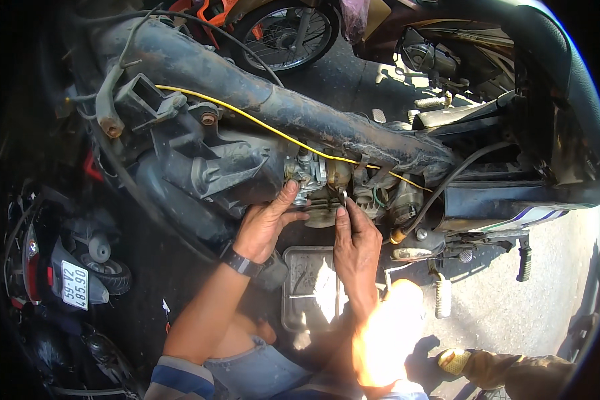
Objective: The person loosens parts on a motorcycle using a wrench, removes the front body panel, and searches through tools in a tool tray.
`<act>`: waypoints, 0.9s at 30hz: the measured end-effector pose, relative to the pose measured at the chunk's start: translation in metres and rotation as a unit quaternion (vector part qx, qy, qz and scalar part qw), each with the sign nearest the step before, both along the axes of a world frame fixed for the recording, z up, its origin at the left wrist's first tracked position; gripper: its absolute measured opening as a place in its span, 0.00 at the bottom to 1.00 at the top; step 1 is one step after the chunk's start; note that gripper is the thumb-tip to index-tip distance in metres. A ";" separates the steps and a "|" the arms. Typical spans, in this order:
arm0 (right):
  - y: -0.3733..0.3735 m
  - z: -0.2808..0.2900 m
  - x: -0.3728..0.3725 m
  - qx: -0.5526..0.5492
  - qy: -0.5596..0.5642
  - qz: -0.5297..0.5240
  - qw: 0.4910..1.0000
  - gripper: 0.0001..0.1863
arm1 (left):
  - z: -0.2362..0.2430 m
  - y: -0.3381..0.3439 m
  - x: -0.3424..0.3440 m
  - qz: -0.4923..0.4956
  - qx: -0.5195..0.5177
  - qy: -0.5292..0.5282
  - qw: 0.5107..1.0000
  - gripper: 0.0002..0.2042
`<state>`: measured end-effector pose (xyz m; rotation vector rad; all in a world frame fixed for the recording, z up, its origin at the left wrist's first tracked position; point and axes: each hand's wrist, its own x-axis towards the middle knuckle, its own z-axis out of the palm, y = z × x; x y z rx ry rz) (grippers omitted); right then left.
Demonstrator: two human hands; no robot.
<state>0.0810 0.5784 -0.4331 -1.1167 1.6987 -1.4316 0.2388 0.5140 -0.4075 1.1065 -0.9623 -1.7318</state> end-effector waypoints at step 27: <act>-0.026 -0.002 0.022 -0.107 0.179 -0.071 0.976 0.14 | 0.003 -0.005 0.004 -0.063 -0.011 -0.085 0.994 0.30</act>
